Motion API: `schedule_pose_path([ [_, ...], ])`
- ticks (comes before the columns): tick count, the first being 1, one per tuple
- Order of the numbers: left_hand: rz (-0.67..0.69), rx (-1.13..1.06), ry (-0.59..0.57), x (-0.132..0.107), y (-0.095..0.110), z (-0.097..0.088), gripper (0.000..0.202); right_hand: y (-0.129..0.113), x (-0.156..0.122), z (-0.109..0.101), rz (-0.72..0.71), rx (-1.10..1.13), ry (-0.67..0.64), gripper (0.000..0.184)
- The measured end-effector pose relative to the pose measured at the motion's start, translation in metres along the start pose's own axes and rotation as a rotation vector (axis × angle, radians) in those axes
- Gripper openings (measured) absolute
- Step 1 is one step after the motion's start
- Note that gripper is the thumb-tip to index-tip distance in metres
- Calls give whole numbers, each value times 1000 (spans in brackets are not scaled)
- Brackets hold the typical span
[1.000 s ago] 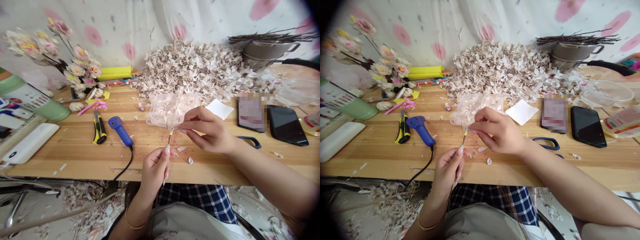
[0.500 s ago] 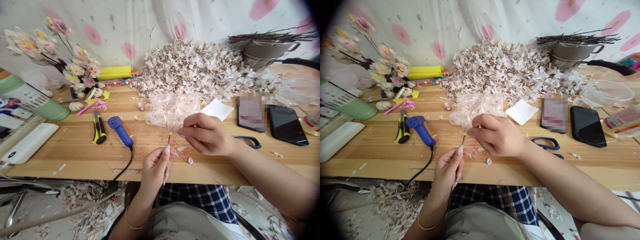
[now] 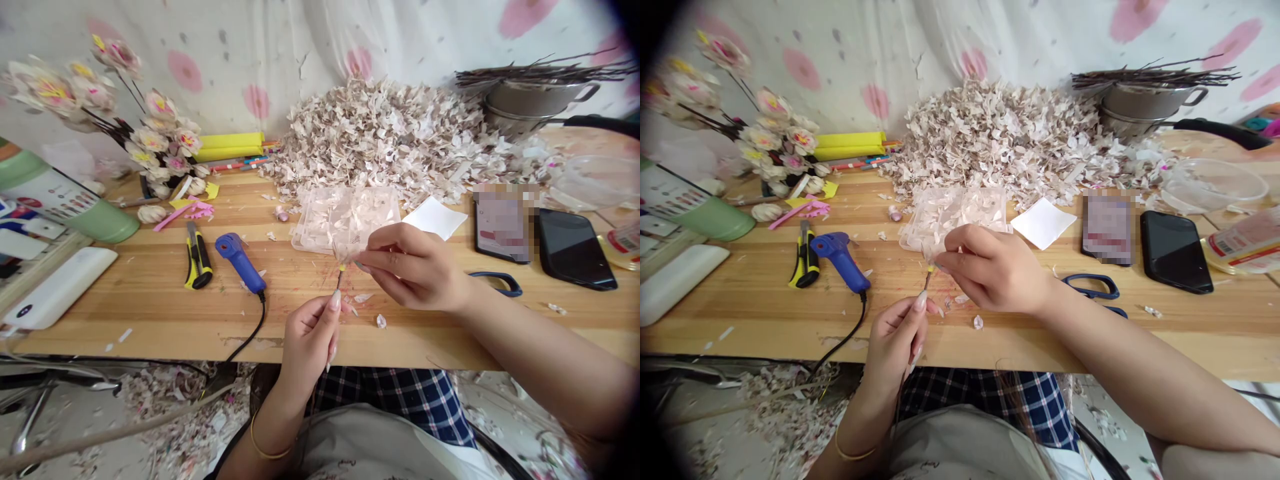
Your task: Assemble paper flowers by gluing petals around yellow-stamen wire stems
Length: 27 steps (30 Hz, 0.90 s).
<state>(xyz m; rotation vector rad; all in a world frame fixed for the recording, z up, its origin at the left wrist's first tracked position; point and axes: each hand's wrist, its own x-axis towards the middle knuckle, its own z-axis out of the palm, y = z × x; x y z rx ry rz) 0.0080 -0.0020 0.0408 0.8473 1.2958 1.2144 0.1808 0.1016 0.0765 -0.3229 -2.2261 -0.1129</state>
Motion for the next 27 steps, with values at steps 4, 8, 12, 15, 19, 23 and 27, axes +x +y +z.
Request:
schedule_pose_path([
  [4,-8,-3,1,0,0,0,47,1,0,1,-1,11,47,17],
  [8,-3,4,-12,0,0,-1,47,1,0,1,35,34,21,17],
  [12,-5,11,-10,0,0,-1,47,1,1,-1,57,77,75,19],
  [15,-2,6,-13,0,0,-1,47,2,2,-2,108,108,98,21],
  [19,6,-27,-16,0,-2,-2,46,4,5,-4,124,142,87,20],
  [23,32,-110,-30,1,-8,-5,44,7,5,-6,211,115,271,19],
  [27,91,-194,-56,-5,-10,-6,39,13,3,-3,353,81,379,11],
])
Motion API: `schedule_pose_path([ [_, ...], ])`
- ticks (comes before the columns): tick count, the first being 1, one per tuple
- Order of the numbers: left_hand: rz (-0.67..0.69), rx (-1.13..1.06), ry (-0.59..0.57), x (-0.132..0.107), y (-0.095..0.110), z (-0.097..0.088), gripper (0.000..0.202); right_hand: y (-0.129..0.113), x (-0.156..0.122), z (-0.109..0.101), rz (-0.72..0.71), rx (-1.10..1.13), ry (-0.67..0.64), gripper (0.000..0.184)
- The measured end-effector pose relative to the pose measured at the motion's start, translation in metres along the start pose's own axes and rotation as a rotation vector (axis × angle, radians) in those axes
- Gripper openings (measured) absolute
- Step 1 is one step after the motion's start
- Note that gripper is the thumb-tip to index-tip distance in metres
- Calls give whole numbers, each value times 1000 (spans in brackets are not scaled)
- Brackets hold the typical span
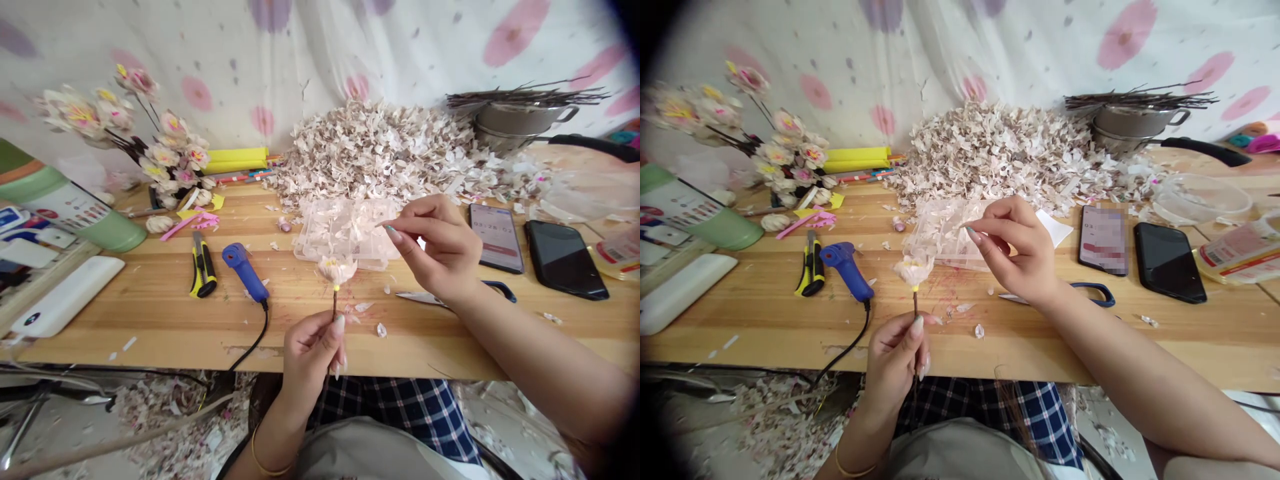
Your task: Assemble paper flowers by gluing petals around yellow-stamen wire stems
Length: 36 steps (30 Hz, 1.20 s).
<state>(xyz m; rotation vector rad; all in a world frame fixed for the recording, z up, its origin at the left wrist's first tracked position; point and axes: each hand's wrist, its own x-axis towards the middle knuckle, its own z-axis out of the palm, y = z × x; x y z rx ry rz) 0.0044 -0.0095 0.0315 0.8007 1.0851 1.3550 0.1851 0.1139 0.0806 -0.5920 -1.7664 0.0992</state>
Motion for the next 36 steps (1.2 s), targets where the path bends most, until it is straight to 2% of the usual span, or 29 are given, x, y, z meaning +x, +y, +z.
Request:
schedule_pose_path([
  [7,109,-42,-72,-16,5,5,27,2,-2,4,9,8,-24,10],
  [12,65,33,-105,-18,2,4,31,-2,-1,3,46,86,-58,10],
  [15,78,53,-126,-15,-2,2,30,-7,2,-1,121,297,-193,11],
  [18,120,86,-197,-10,-8,-1,29,-14,4,-5,165,497,-333,11],
  [23,142,51,-247,-5,-15,-5,21,-23,5,-8,184,668,-440,14],
  [27,141,41,-246,-6,-14,-4,22,-26,5,-8,191,708,-443,14],
  [32,49,111,-133,-10,-9,0,31,-25,5,-9,204,712,-410,13],
  [36,44,115,-120,-10,-9,2,33,-17,1,-7,336,744,-294,12],
])
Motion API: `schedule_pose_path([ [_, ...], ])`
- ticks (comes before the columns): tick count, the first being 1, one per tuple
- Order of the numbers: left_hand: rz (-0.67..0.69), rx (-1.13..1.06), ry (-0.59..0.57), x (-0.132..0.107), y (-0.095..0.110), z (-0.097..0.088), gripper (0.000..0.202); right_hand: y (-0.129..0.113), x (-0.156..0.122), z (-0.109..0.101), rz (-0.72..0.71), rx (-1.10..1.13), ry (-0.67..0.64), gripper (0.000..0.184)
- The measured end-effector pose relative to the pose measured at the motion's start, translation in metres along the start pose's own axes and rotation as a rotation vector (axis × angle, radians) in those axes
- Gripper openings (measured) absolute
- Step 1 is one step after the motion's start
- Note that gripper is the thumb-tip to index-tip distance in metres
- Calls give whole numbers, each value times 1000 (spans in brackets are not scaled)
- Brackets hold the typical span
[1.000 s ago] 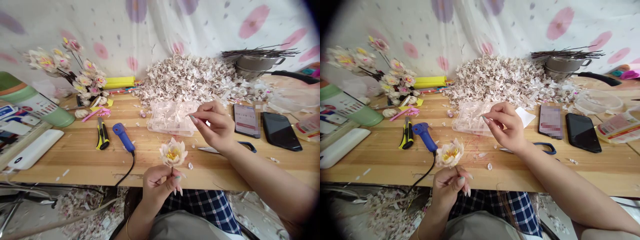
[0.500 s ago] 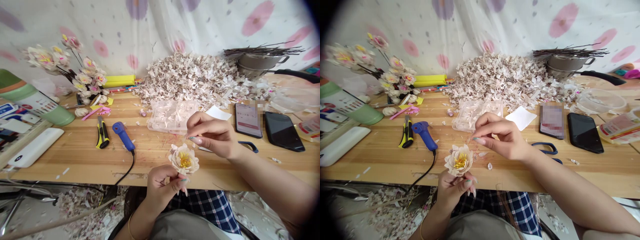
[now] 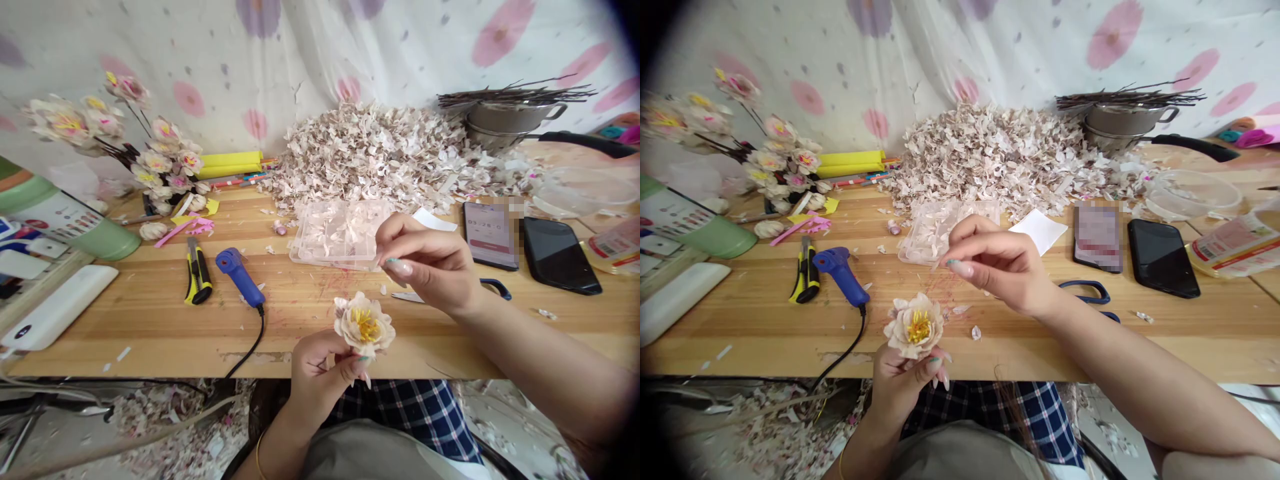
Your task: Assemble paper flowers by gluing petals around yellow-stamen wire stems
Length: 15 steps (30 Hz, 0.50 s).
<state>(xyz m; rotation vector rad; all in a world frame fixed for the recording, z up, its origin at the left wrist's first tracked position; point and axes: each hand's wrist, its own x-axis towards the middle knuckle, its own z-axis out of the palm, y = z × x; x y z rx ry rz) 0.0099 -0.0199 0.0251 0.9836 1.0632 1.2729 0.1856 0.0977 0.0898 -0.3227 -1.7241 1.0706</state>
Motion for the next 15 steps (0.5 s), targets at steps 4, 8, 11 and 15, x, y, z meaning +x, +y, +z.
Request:
schedule_pose_path([
  [4,3,-37,14,0,-1,1,30,10,2,-2,51,70,131,8],
  [8,1,-67,35,-1,-3,1,29,14,6,1,47,101,201,6],
  [11,-9,-55,66,-2,-4,1,31,16,8,0,35,91,243,7],
  [15,-6,-98,93,-1,-3,1,33,20,9,-5,52,12,315,15],
])
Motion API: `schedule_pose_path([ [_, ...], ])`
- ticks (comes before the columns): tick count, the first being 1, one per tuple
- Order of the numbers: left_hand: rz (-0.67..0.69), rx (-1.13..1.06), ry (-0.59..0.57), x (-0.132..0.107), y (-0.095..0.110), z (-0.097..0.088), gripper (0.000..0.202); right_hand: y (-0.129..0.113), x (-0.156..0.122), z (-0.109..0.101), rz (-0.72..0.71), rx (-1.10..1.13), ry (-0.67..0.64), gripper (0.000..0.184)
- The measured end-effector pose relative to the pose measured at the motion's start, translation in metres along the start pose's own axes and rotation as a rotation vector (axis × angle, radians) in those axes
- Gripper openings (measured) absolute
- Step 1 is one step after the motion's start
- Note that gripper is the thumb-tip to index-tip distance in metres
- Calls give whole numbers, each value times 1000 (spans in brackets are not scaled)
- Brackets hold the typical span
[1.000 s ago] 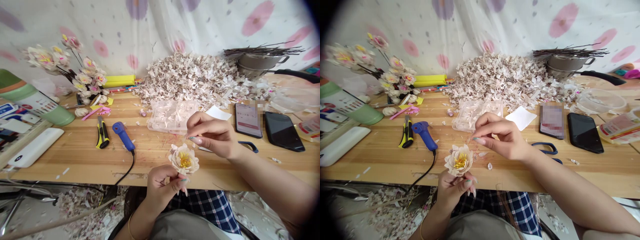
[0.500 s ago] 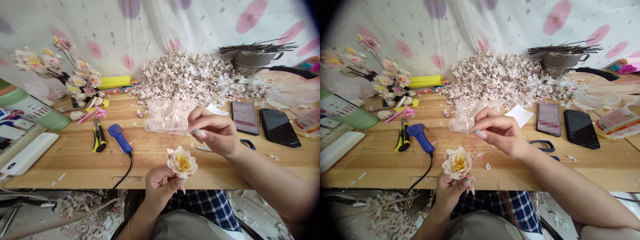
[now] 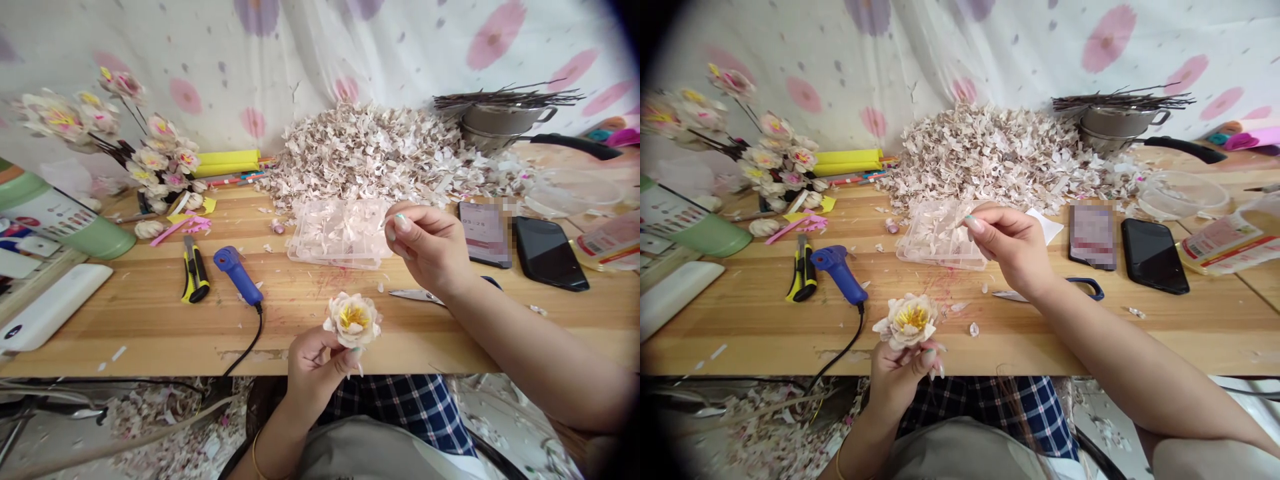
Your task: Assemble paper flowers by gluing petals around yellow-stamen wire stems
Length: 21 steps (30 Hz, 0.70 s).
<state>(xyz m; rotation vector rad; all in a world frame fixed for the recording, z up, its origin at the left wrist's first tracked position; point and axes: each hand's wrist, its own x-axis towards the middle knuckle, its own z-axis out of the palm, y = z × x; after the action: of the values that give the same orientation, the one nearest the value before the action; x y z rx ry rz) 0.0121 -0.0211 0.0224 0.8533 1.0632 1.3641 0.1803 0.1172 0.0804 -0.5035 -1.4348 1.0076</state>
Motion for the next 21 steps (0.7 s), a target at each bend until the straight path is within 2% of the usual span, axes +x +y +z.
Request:
schedule_pose_path([
  [5,-17,-119,-39,2,0,-4,29,2,2,-5,-14,-34,40,21],
  [9,54,-133,-165,7,-8,-14,23,-3,7,-11,-48,-70,1,16],
  [12,123,-148,-200,9,-14,-19,15,-12,12,-18,-122,-185,-83,9],
  [15,174,-143,-199,10,-16,-18,9,-25,16,-25,-217,-310,-70,7],
  [19,217,-163,-226,9,-13,-14,5,-41,13,-28,-298,-348,-3,19],
  [21,222,-176,-236,8,-12,-12,6,-44,10,-24,-253,-350,-21,25],
])
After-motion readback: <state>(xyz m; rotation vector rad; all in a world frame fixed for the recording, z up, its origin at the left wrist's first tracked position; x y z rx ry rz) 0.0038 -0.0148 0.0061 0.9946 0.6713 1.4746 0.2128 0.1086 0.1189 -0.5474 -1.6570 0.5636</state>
